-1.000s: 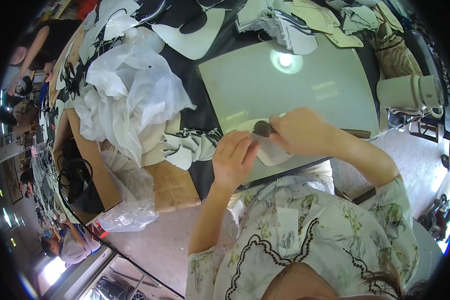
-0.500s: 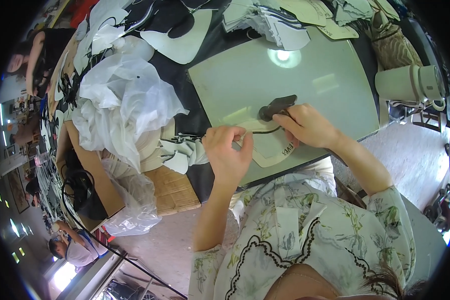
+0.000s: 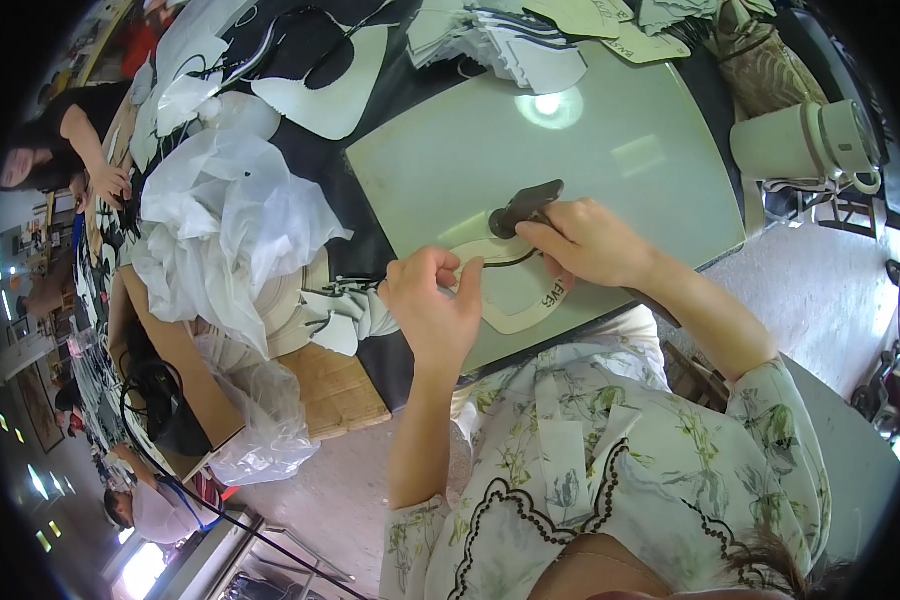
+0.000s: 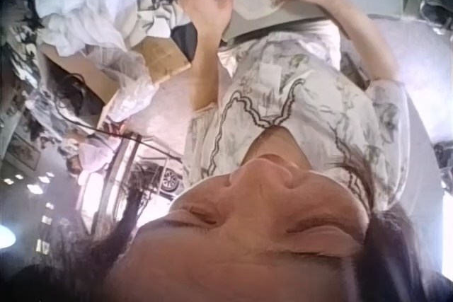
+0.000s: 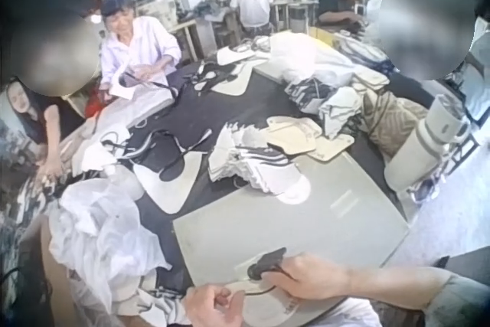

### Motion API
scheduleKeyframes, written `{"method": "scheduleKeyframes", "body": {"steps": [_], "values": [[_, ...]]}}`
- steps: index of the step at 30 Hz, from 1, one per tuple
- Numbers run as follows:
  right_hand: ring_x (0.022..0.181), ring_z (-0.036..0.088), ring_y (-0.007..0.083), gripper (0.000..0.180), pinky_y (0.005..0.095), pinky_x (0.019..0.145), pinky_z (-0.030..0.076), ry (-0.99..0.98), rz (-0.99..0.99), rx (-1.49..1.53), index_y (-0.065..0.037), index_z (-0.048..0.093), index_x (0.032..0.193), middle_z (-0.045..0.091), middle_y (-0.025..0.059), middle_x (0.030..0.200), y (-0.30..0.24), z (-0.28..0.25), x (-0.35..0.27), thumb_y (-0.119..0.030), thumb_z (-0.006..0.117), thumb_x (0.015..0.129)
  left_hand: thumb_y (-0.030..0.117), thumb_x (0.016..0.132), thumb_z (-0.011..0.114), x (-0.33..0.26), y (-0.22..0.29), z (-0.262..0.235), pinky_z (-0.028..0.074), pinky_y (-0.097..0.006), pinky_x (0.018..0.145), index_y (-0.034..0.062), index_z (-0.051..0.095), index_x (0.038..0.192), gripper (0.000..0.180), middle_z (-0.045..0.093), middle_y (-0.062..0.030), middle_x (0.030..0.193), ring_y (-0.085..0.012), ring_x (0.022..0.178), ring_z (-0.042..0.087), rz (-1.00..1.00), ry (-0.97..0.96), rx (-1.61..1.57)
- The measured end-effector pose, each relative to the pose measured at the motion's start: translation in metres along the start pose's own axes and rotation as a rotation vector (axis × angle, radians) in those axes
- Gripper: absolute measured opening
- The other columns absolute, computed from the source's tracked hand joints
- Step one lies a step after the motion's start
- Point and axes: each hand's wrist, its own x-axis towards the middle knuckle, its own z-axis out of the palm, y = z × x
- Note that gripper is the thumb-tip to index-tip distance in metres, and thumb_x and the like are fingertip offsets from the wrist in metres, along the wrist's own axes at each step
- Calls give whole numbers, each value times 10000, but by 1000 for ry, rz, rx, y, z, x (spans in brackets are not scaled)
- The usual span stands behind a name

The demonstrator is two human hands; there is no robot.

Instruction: Hammering shoe components on a workbench to flatten seams or secure materials.

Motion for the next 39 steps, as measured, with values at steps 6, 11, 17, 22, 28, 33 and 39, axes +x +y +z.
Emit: {"method": "scheduleKeyframes", "body": {"steps": [6, 11, 17, 22, 28, 33, 39], "values": [[516, 653, 171, 344, 308, 535, 532, -32, 72, 210, 56, 621, 1023, 640, 93, 638, 2, -2, 0, -263, 493, 1014, 101, 806, 725, -3, -12, -6, 419, -382, 743, 64, 633, 908, 142, 616, -66, 802, -264, 786, 574, 119, 80, -194], [591, 671, 157, 344, 306, 566, 538, -19, 1, 245, 57, 620, 1008, 656, 94, 678, -2, 4, -5, -264, 494, 1017, -3, 823, 686, -3, -14, -19, 508, -368, 717, 21, 631, 993, 180, 659, -112, 919, -289, 828, 635, 350, 36, -120], [640, 686, 167, 369, 307, 601, 544, -11, -6, 189, 61, 609, 955, 684, 97, 730, -7, 7, 3, -281, 488, 1024, 18, 832, 673, 2, -14, -16, 520, -392, 740, 19, 593, 1052, 234, 652, -118, 891, -300, 836, 637, 550, -127, 112], [631, 695, 171, 387, 296, 560, 530, -15, 70, 247, 43, 611, 969, 695, 85, 749, -7, 5, 2, -315, 476, 1027, 10, 710, 632, 7, -9, -5, 520, -378, 734, 3, 557, 1075, 373, 620, -117, 893, -291, 831, 624, 699, -59, 218], [644, 709, 161, 393, 288, 504, 509, -26, 112, 272, 34, 614, 997, 701, 86, 761, -7, 5, 3, -333, 475, 1024, 5, 775, 670, 8, -21, -5, 520, -382, 701, 17, 550, 1074, 323, 625, -110, 874, -280, 805, 627, 474, -27, 13], [621, 705, 168, 374, 299, 548, 533, -25, 81, 263, 48, 618, 967, 701, 89, 743, -6, 5, 4, -298, 487, 1021, 56, 833, 731, 11, -12, -9, 509, -343, 632, 22, 540, 1092, 324, 661, -102, 849, -260, 758, 651, 451, -97, -24], [623, 693, 149, 337, 277, 499, 509, -60, 52, 254, 45, 588, 983, 694, 82, 747, -2, 5, 6, -271, 478, 1027, 58, 798, 760, 2, -13, 5, 502, -320, 623, 21, 600, 1033, 287, 634, -91, 834, -248, 728, 617, 374, 19, 40]]}}
